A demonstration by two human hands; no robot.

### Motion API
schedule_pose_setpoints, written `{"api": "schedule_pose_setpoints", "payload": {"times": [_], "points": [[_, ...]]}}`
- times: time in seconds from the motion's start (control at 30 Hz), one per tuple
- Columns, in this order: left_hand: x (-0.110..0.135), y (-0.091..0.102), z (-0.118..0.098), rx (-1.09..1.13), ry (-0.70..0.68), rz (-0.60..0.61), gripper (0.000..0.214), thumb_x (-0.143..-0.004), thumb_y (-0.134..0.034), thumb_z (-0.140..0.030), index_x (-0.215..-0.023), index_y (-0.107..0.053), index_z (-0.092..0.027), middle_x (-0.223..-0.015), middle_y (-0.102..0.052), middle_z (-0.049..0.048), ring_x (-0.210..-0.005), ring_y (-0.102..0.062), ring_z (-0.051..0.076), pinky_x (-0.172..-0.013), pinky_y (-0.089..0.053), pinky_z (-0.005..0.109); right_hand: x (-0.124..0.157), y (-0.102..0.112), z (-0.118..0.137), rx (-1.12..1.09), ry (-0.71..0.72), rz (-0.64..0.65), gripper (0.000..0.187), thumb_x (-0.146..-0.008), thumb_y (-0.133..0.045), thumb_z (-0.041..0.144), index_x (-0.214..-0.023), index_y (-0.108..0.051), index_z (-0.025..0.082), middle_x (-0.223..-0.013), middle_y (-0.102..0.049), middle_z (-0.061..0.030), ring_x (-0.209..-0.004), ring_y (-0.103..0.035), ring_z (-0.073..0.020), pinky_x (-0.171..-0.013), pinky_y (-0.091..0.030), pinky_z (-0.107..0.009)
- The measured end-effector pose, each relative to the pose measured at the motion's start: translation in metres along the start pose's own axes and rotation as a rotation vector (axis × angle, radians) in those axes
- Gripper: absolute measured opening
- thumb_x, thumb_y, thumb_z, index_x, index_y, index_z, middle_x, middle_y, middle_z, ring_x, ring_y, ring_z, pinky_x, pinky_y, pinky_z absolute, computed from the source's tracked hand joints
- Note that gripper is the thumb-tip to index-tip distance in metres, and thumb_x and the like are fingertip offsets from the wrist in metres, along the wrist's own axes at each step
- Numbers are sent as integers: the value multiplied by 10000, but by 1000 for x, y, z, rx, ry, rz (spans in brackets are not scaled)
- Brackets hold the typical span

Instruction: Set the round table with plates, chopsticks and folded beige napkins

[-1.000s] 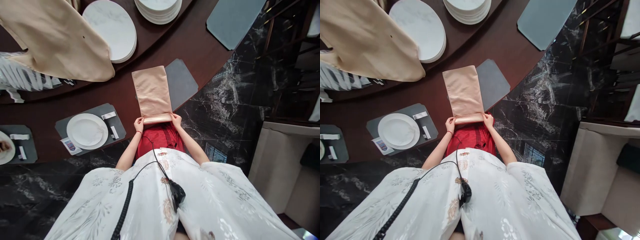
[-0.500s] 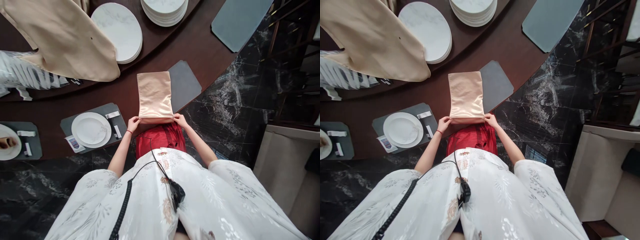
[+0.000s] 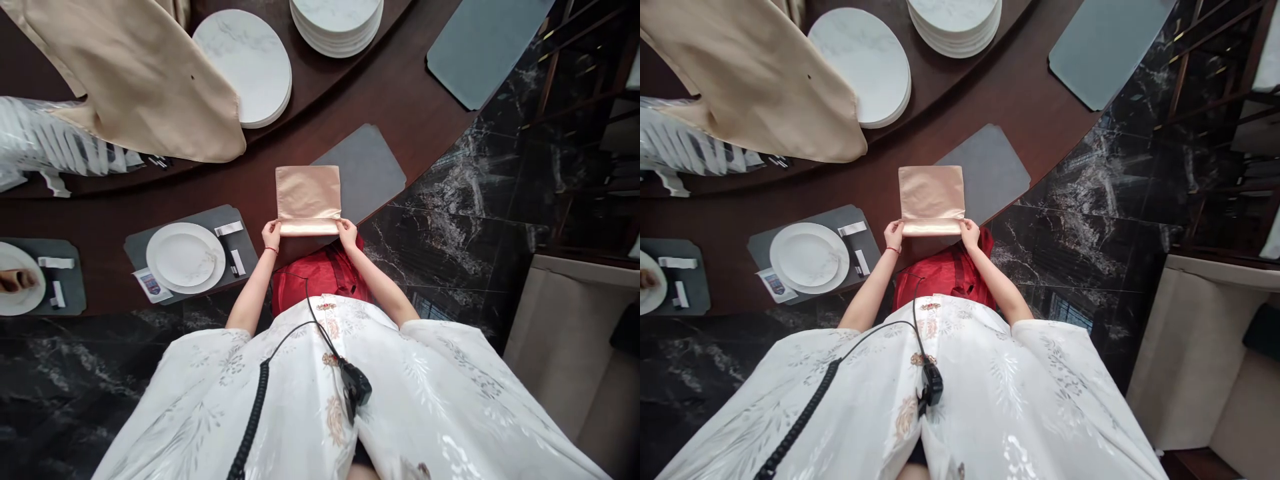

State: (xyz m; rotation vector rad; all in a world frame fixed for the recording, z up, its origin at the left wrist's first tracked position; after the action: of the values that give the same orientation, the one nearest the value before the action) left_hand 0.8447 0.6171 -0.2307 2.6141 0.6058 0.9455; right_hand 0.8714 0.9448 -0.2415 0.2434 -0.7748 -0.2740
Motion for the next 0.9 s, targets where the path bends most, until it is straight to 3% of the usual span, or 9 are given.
{"api": "schedule_pose_setpoints", "payload": {"times": [0.07,0.17,0.33,0.4,0.5,0.6,0.73,0.8,0.9], "points": [[1,2,16,-9,12,-52,166,-785,-667,-240,-889,-677,-111,-849,-697,61,-844,-663,166,-850,-525,295,4,-3,-18,-83,-50,-43,279,-829,-614,338,-968,-718,120,-957,-742,-77,-931,-643,-193,-859,-504,-267],[-1,6,23,-8,-9,-91,231,-736,-739,-259,-900,-713,-98,-903,-724,93,-881,-679,186,-897,-530,318,10,-5,-35,-278,-117,-113,275,-783,-677,299,-976,-723,109,-991,-750,-93,-975,-659,-201,-898,-512,-279],[0,20,28,40,110,-177,309,-679,-797,-171,-961,-698,-96,-972,-718,110,-935,-681,172,-910,-540,297,24,-15,-58,-617,-424,-151,260,-716,-782,235,-932,-672,139,-794,-719,-28,-763,-665,-150,-702,-569,-246],[1,21,35,71,229,-62,348,-642,-825,-142,-963,-697,-101,-947,-718,106,-924,-684,177,-888,-549,301,31,-20,-59,-696,-505,-47,199,-724,-794,238,-844,-660,153,-737,-696,-10,-696,-647,-125,-652,-562,-218],[4,19,34,68,312,276,363,-595,-864,-185,-918,-720,-104,-881,-720,99,-856,-688,199,-846,-560,338,39,-18,-52,-651,-522,176,173,-733,-797,278,-795,-689,158,-711,-687,-13,-667,-637,-125,-636,-554,-225],[-2,29,8,-35,120,464,335,-595,-857,-256,-874,-740,-113,-903,-725,103,-882,-684,218,-883,-551,361,37,-1,-30,-536,-318,288,183,-672,-837,262,-804,-748,172,-912,-740,-57,-911,-680,-195,-822,-562,-299],[-20,42,-48,-140,-268,475,240,-626,-787,-240,-830,-715,-138,-1260,-652,153,-1147,-629,260,-983,-511,361,38,20,35,-189,364,300,134,-637,-862,284,-703,-764,222,-1338,-637,-62,-1424,-393,-290,-1162,-344,-427],[-26,40,-69,-174,-377,488,166,-644,-718,-196,-796,-675,-144,-1395,-568,165,-1223,-586,272,-1015,-487,368,43,14,51,-89,530,309,112,-679,-833,319,-685,-758,235,-1281,-670,-66,-1452,-346,-289,-1181,-303,-458],[-33,35,-85,-191,-433,463,62,-654,-597,-139,-711,-593,-163,-1264,-648,147,-1182,-592,260,-1035,-460,362,42,1,50,-77,537,221,123,-730,-768,350,-733,-754,228,-994,-736,-76,-1268,-527,-280,-1094,-400,-443]]}}
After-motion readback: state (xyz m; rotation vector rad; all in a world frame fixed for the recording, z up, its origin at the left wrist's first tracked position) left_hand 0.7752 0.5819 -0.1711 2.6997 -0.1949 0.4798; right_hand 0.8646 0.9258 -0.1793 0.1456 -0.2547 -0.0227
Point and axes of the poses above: each hand's wrist, its own x-axis away from the middle knuckle, its own y-axis out of the back of the hand, z = x × y, the point moved 8 cm from there along -x, towards the middle knuckle
